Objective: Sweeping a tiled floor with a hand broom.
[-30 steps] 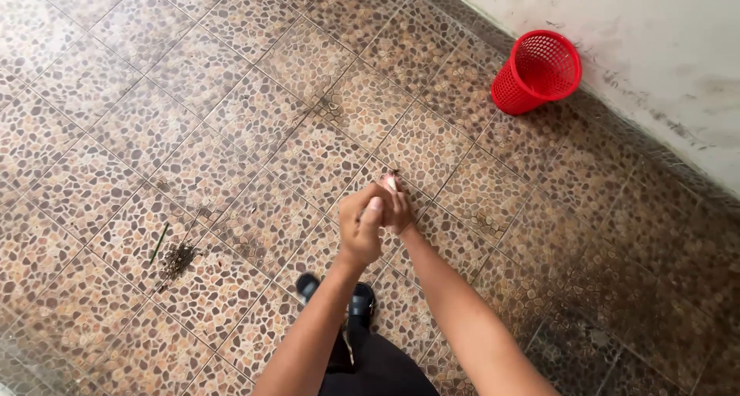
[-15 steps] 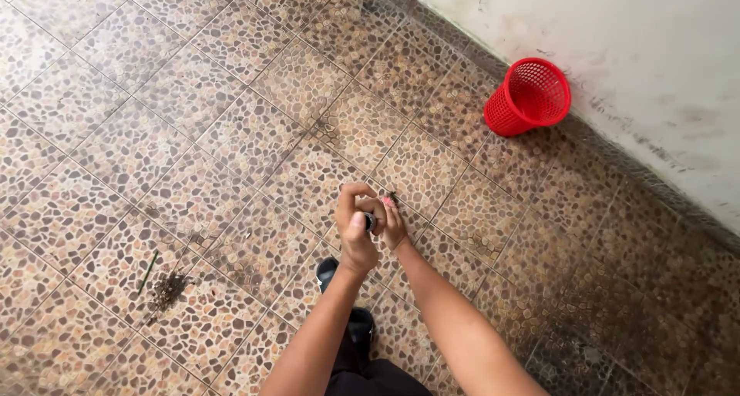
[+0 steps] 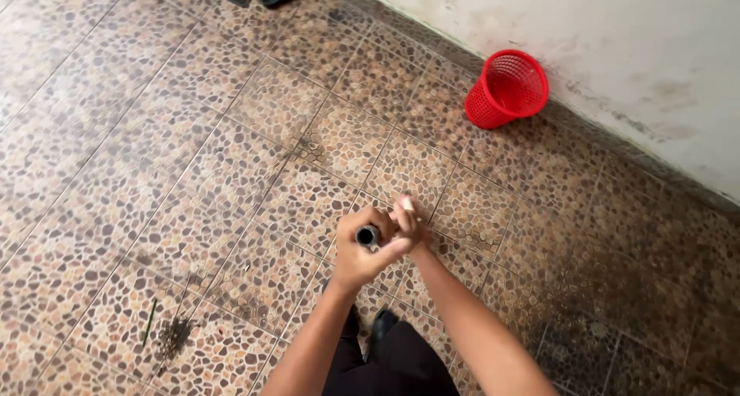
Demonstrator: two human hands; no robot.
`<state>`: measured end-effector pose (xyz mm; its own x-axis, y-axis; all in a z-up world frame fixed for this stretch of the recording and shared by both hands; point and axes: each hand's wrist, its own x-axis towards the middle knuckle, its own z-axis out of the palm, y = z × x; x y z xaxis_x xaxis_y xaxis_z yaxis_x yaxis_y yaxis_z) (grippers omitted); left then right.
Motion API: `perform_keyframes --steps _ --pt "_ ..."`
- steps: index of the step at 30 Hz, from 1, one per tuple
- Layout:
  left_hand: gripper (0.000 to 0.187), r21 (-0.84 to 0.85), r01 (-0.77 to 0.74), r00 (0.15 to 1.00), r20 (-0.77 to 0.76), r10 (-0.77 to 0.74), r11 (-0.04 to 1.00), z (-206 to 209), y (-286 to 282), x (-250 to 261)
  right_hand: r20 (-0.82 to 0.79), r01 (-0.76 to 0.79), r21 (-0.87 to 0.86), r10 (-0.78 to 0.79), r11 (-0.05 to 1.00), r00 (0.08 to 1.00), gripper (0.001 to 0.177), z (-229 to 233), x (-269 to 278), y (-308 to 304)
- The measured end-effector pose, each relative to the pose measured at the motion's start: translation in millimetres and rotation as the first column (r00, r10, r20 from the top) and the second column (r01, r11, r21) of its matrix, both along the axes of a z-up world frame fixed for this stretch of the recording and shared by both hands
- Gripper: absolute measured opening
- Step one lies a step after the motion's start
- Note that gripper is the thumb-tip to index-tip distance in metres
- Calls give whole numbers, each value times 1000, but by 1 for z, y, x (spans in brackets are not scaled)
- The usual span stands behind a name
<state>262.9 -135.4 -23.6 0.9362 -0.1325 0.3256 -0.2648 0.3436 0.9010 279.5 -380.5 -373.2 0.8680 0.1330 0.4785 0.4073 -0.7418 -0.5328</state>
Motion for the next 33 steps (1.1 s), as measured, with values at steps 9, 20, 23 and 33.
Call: perform_keyframes --steps 9,20,23,33 --pt "27 -76 230 972 -38 -234 970 12 -71 8 113 -70 -178 91 982 989 14 28 25 -118" --pt "30 0 9 986 -165 -9 1000 5 -210 27 -279 -18 117 51 993 959 22 44 63 -262" --pt "40 -22 21 945 -325 -27 1000 -17 -239 17 -424 25 164 48 986 905 29 44 52 -277" --pt "35 284 -33 999 -2 35 958 23 -221 65 30 -185 711 233 679 972 28 34 71 -147"
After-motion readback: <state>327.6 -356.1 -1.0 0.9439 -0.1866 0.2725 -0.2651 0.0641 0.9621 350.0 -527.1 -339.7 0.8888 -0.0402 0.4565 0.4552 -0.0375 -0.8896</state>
